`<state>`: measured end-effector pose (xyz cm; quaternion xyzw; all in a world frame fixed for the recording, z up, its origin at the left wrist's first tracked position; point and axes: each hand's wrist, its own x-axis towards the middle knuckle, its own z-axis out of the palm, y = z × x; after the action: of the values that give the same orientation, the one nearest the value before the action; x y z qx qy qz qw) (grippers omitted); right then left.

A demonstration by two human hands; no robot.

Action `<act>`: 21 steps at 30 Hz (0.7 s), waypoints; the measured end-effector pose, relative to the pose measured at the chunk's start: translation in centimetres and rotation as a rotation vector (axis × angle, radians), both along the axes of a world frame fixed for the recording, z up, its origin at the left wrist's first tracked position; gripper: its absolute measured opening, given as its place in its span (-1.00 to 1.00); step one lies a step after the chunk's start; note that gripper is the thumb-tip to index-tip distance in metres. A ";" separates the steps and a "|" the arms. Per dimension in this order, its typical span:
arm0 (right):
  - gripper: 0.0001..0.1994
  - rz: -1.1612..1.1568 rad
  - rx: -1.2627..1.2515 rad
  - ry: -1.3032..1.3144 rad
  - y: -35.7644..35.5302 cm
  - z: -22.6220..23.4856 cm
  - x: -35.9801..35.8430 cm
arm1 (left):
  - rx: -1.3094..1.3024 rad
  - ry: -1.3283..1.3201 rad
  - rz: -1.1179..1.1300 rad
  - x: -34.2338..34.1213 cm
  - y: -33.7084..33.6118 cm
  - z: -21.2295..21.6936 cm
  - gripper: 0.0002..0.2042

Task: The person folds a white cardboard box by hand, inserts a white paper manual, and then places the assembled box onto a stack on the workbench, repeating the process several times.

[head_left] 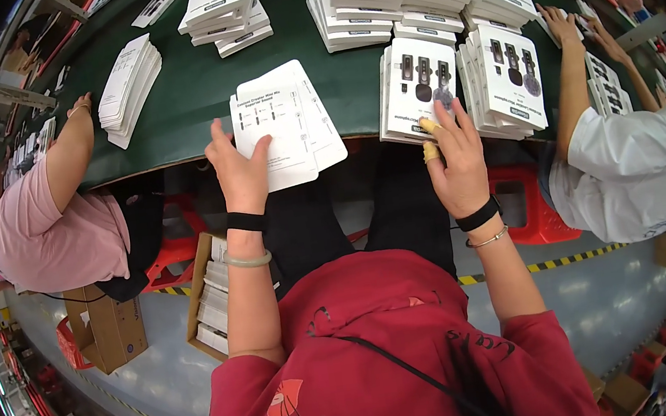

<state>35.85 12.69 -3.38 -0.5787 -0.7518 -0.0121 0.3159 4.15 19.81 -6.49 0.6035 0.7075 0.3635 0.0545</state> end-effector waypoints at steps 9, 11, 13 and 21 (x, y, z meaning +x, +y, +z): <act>-0.67 0.098 0.064 0.104 -0.1 4.1 -1.4 | -0.131 -0.980 -0.360 1.3 -1.1 5.3 -0.67; -0.69 0.172 0.077 0.195 -0.3 5.6 -2.5 | -0.199 -1.034 -0.398 2.4 -3.9 7.1 -0.73; -0.72 0.281 0.109 0.299 -0.2 7.0 -3.3 | -0.279 -0.749 -0.644 3.1 -6.0 8.1 -0.80; -0.68 0.376 -0.308 0.322 -1.3 10.3 -2.3 | -0.476 -1.055 -0.891 4.5 -10.2 7.4 -0.61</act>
<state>33.54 11.38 6.89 -0.4649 -0.7789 0.2531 0.3364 8.70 9.62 0.89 0.5506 0.3344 0.3857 0.6605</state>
